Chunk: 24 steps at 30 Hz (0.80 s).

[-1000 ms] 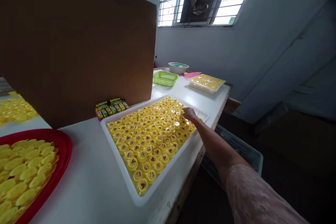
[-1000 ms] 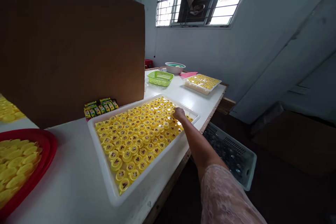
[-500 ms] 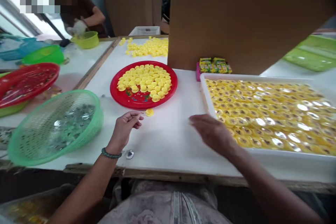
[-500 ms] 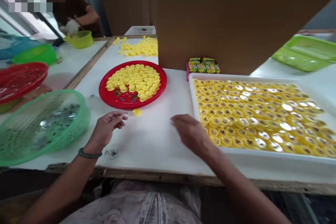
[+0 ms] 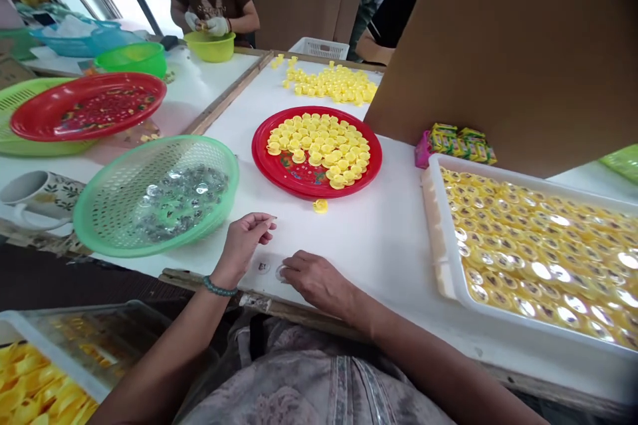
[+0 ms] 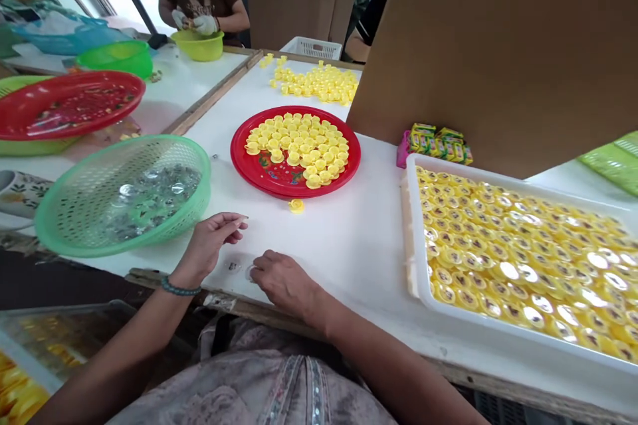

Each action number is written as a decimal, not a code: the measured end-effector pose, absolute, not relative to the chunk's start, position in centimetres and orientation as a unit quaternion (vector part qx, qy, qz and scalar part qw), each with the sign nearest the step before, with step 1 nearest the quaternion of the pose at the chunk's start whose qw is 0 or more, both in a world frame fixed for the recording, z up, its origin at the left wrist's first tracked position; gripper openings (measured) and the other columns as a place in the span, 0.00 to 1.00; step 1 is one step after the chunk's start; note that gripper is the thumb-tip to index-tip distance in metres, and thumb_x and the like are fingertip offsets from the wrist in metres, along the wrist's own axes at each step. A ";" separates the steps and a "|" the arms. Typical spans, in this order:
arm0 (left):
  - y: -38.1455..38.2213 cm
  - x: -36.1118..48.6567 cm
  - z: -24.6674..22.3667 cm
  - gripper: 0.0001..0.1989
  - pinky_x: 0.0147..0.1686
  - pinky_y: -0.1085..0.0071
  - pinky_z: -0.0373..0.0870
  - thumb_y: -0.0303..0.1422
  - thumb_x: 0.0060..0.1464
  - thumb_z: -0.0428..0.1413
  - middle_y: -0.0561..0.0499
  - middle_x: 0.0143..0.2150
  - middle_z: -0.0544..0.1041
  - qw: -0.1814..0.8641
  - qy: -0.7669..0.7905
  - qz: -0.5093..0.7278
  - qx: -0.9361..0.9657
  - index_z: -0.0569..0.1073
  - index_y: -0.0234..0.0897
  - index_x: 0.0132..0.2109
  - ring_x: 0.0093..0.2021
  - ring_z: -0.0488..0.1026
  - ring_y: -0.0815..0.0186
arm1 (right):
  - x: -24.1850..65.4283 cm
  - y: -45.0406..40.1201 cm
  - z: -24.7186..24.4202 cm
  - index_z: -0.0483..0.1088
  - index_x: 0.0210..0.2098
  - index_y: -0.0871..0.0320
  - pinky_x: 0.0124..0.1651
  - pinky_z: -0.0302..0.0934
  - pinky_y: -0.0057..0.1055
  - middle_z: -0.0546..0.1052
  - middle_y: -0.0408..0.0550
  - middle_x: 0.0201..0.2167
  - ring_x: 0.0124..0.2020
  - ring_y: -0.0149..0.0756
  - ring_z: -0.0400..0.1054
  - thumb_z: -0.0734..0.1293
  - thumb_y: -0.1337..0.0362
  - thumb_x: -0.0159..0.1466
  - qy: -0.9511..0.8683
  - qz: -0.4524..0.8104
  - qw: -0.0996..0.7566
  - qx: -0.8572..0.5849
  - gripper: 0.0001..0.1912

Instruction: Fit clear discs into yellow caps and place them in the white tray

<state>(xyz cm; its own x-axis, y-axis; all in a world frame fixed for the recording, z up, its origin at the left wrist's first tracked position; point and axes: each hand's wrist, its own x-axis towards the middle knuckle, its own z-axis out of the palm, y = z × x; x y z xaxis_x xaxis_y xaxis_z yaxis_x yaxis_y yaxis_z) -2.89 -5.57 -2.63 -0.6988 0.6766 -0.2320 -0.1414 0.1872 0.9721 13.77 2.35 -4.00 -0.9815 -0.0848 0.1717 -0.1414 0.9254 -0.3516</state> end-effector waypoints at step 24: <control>-0.7 4.9 -1.7 0.10 0.33 0.70 0.68 0.36 0.45 0.59 0.50 0.30 0.77 0.364 0.685 0.473 0.417 0.77 0.39 0.37 0.29 0.71 0.66 | 20.0 8.4 -2.4 0.69 0.28 0.58 0.32 0.61 0.27 0.72 0.43 0.23 0.28 0.31 0.65 0.64 0.60 0.60 -0.709 0.582 0.192 -0.349 0.08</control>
<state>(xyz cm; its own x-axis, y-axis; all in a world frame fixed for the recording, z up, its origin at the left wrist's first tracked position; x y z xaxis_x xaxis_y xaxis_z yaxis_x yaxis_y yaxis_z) 4.93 -0.73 -1.70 -0.3863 0.9164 -0.1048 0.2272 0.2047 0.9521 19.99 8.44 -2.42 -0.6825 0.7186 -0.1332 0.2708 0.0793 -0.9594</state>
